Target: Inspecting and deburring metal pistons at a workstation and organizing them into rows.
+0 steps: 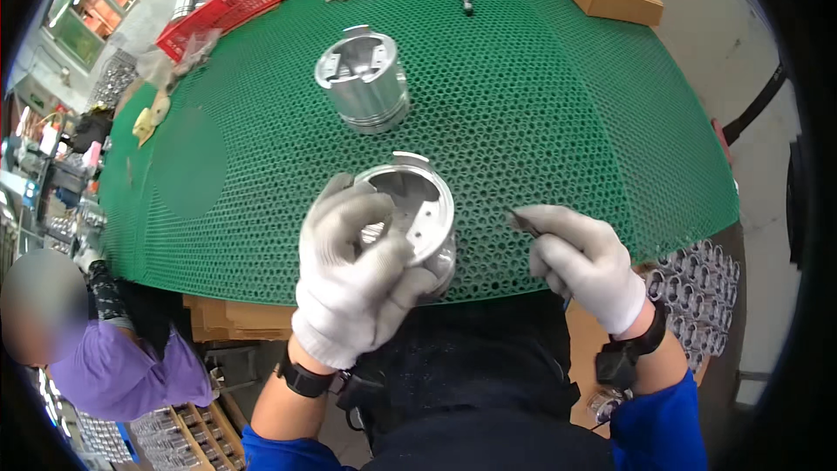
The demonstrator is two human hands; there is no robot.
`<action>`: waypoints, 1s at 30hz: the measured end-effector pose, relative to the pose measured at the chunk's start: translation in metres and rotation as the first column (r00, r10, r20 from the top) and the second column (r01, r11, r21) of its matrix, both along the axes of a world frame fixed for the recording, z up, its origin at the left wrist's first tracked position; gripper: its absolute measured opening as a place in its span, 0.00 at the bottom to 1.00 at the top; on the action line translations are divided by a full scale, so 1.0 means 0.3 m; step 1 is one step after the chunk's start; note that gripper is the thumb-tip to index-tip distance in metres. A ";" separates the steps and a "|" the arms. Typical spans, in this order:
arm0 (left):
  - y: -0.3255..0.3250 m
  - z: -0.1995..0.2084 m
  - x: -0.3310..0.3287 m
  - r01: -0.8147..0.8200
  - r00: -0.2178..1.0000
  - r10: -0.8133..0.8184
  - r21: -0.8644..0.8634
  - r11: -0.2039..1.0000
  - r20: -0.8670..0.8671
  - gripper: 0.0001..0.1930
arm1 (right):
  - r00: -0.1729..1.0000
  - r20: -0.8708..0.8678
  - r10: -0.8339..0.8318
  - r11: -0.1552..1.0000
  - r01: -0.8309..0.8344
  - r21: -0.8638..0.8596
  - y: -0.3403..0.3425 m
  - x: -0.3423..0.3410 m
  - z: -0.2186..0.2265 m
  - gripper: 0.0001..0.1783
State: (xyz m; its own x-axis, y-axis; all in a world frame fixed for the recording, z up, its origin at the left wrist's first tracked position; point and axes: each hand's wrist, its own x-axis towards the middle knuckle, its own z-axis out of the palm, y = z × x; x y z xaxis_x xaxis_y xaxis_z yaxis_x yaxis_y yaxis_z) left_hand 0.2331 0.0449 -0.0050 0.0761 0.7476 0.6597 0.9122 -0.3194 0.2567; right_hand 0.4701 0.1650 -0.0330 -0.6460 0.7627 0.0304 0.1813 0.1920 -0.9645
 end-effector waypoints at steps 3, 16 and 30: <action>0.057 -0.014 -0.009 0.067 0.998 -0.067 -0.021 0.998 -0.002 0.13 | 0.982 0.189 0.007 0.659 -0.147 0.738 0.034 -0.014 0.035 0.19; -0.111 -0.089 0.052 0.002 0.998 -0.007 -0.075 0.997 -0.069 0.16 | 0.882 0.120 0.456 0.866 -0.409 -0.286 0.027 -0.058 0.009 0.16; -0.209 -0.237 0.029 -0.122 0.754 0.174 -0.124 0.985 0.634 0.28 | 0.988 -0.128 -0.089 0.893 0.023 -0.449 0.039 0.136 -0.215 0.17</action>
State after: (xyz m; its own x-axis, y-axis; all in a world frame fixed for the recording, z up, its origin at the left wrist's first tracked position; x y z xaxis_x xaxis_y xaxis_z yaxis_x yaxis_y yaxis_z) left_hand 0.2418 -0.0178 -0.0762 -0.4601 0.7598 0.4593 0.5609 -0.1522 0.8138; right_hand 0.5110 0.1767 -0.0976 -0.6161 0.7525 -0.2327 0.0346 -0.2693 -0.9624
